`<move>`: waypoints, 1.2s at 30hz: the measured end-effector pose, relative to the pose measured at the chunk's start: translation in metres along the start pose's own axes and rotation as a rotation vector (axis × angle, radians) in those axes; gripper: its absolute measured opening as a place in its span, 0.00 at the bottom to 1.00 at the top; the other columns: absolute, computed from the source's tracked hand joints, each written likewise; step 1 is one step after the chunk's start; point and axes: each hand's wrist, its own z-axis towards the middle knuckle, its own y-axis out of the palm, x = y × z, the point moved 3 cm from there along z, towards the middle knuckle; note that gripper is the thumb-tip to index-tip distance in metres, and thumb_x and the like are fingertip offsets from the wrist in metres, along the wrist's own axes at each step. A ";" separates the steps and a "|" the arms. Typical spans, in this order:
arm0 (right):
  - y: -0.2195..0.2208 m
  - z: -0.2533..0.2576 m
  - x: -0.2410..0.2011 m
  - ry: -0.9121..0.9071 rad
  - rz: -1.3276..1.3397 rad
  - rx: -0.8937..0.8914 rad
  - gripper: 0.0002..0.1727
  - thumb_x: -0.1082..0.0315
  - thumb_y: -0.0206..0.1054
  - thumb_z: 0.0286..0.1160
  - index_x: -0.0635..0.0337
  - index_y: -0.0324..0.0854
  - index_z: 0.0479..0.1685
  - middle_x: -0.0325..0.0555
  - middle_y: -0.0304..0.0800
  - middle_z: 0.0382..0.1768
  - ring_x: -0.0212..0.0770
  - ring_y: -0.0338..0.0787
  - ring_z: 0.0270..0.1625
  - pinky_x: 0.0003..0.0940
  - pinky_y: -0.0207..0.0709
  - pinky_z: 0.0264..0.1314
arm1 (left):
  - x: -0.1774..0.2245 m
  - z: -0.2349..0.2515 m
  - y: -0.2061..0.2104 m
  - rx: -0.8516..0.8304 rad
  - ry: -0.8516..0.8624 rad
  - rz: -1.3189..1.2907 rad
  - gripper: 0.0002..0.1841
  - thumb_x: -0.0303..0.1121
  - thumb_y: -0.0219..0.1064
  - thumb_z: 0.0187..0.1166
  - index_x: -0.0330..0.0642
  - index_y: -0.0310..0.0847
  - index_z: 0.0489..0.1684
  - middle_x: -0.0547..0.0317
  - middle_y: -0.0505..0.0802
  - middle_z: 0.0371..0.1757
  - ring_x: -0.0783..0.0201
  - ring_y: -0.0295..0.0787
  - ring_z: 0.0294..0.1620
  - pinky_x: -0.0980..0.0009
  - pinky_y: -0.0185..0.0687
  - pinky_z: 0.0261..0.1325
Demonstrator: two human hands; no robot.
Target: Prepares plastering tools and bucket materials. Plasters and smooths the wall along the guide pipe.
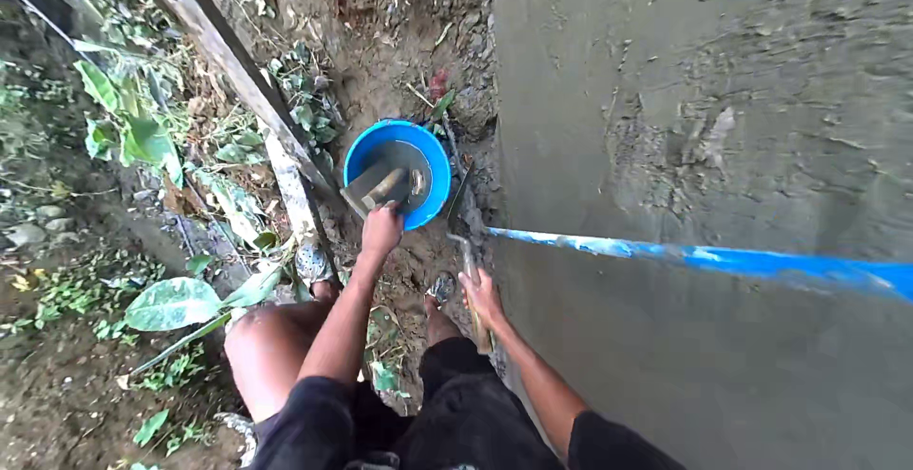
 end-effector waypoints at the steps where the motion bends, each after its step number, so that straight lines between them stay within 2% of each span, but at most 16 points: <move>1: 0.002 0.001 0.007 0.013 -0.024 0.011 0.27 0.55 0.63 0.87 0.65 0.72 0.75 0.52 0.89 0.38 0.43 0.91 0.32 0.42 0.89 0.39 | 0.001 0.034 0.012 -0.070 0.022 0.059 0.17 0.35 0.61 0.86 0.36 0.83 0.66 0.33 0.90 0.62 0.34 0.85 0.67 0.34 0.77 0.70; 3: 0.003 0.004 0.019 0.013 -0.016 0.012 0.27 0.58 0.66 0.85 0.67 0.72 0.75 0.55 0.90 0.40 0.45 0.92 0.34 0.44 0.89 0.43 | -0.002 0.088 0.035 -0.206 0.021 0.225 0.17 0.38 0.62 0.86 0.37 0.84 0.64 0.32 0.89 0.63 0.31 0.85 0.67 0.30 0.78 0.66; 7: -0.001 0.023 0.024 -0.010 0.251 -0.203 0.22 0.62 0.60 0.84 0.69 0.74 0.70 0.43 0.85 0.29 0.34 0.84 0.22 0.31 0.84 0.26 | -0.006 0.153 0.047 -0.300 0.024 0.474 0.16 0.37 0.67 0.80 0.34 0.87 0.56 0.29 0.89 0.59 0.27 0.86 0.62 0.26 0.79 0.58; 10: 0.007 0.062 -0.017 -0.001 0.306 -0.387 0.23 0.59 0.57 0.87 0.65 0.71 0.72 0.40 0.83 0.30 0.33 0.83 0.23 0.29 0.83 0.26 | -0.010 0.194 0.028 -0.317 0.087 0.580 0.15 0.35 0.70 0.77 0.33 0.86 0.54 0.28 0.89 0.57 0.26 0.86 0.60 0.25 0.80 0.54; 14: 0.031 0.165 -0.073 0.038 0.352 -0.521 0.18 0.58 0.54 0.94 0.63 0.74 0.66 0.39 0.83 0.31 0.29 0.83 0.26 0.23 0.81 0.30 | -0.028 0.234 0.009 -0.354 0.123 0.729 0.15 0.34 0.68 0.79 0.34 0.86 0.57 0.29 0.88 0.61 0.27 0.85 0.63 0.26 0.80 0.56; 17: 0.055 0.234 -0.091 0.047 0.418 -0.494 0.19 0.57 0.52 0.95 0.64 0.72 0.66 0.43 0.85 0.32 0.31 0.86 0.27 0.24 0.83 0.32 | -0.043 0.246 0.005 -0.476 0.079 0.783 0.15 0.34 0.63 0.85 0.30 0.84 0.59 0.26 0.88 0.60 0.26 0.85 0.63 0.27 0.79 0.59; 19: 0.069 0.255 -0.110 0.066 0.338 -0.389 0.21 0.56 0.51 0.95 0.66 0.70 0.69 0.46 0.84 0.34 0.32 0.86 0.27 0.26 0.84 0.33 | -0.052 0.258 0.002 -0.517 0.131 0.876 0.14 0.32 0.64 0.83 0.33 0.85 0.58 0.30 0.88 0.61 0.29 0.86 0.63 0.29 0.80 0.59; 21: 0.080 0.267 -0.122 0.102 0.171 -0.323 0.24 0.55 0.49 0.96 0.66 0.68 0.75 0.48 0.83 0.40 0.34 0.87 0.31 0.28 0.85 0.37 | -0.067 0.272 0.005 -0.553 0.192 0.975 0.15 0.31 0.65 0.82 0.36 0.85 0.63 0.33 0.87 0.65 0.32 0.83 0.67 0.33 0.80 0.64; 23: 0.087 0.280 -0.128 0.100 -0.113 -0.277 0.25 0.54 0.46 0.97 0.66 0.68 0.76 0.53 0.84 0.48 0.39 0.89 0.40 0.34 0.85 0.47 | -0.076 0.288 0.012 -0.616 0.259 1.015 0.17 0.29 0.64 0.82 0.34 0.82 0.67 0.34 0.86 0.67 0.34 0.81 0.71 0.36 0.76 0.70; 25: 0.092 0.294 -0.141 0.007 -0.462 -0.249 0.26 0.58 0.46 0.96 0.72 0.71 0.75 0.66 0.84 0.63 0.55 0.89 0.63 0.52 0.79 0.69 | -0.070 0.289 0.006 -0.665 0.313 0.948 0.21 0.28 0.55 0.89 0.29 0.73 0.77 0.30 0.80 0.77 0.33 0.73 0.80 0.37 0.67 0.79; 26: 0.096 0.300 -0.147 -0.049 -0.618 -0.259 0.26 0.60 0.46 0.96 0.76 0.72 0.74 0.72 0.81 0.69 0.63 0.83 0.73 0.59 0.72 0.77 | -0.065 0.284 0.001 -0.696 0.355 0.985 0.21 0.26 0.51 0.90 0.25 0.70 0.79 0.29 0.77 0.80 0.32 0.70 0.83 0.38 0.64 0.82; 29: 0.106 0.318 -0.156 -0.080 -0.884 -0.344 0.27 0.61 0.45 0.96 0.79 0.73 0.72 0.77 0.77 0.73 0.70 0.76 0.79 0.67 0.66 0.80 | -0.058 0.274 0.012 -0.783 0.454 1.220 0.18 0.21 0.51 0.88 0.20 0.73 0.71 0.27 0.78 0.77 0.29 0.72 0.79 0.33 0.66 0.76; 31: 0.104 0.335 -0.156 -0.063 -0.835 -0.369 0.29 0.56 0.46 0.96 0.78 0.75 0.71 0.76 0.79 0.70 0.70 0.78 0.76 0.69 0.66 0.77 | -0.051 0.271 0.019 -0.789 0.452 1.229 0.17 0.26 0.58 0.85 0.25 0.79 0.66 0.29 0.82 0.72 0.29 0.77 0.74 0.28 0.71 0.68; 33: 0.107 0.352 -0.149 -0.090 -0.577 -0.287 0.28 0.57 0.60 0.89 0.73 0.73 0.75 0.73 0.79 0.71 0.67 0.79 0.75 0.68 0.67 0.78 | -0.037 0.261 -0.002 -0.746 0.460 1.151 0.17 0.33 0.63 0.83 0.33 0.82 0.64 0.32 0.87 0.66 0.31 0.82 0.69 0.29 0.74 0.65; 34: 0.109 0.356 -0.145 -0.110 -0.426 -0.228 0.30 0.62 0.67 0.82 0.70 0.70 0.80 0.71 0.79 0.73 0.65 0.79 0.76 0.67 0.67 0.79 | -0.032 0.258 -0.018 -0.697 0.522 1.082 0.18 0.36 0.64 0.83 0.37 0.83 0.65 0.33 0.88 0.65 0.31 0.83 0.67 0.30 0.76 0.64; 36: 0.109 0.361 -0.138 -0.138 -0.324 -0.163 0.42 0.72 0.74 0.70 0.66 0.61 0.88 0.72 0.75 0.76 0.68 0.76 0.79 0.71 0.66 0.79 | -0.036 0.261 -0.037 -0.544 0.814 0.962 0.18 0.35 0.61 0.84 0.41 0.81 0.70 0.36 0.88 0.66 0.34 0.85 0.66 0.34 0.80 0.65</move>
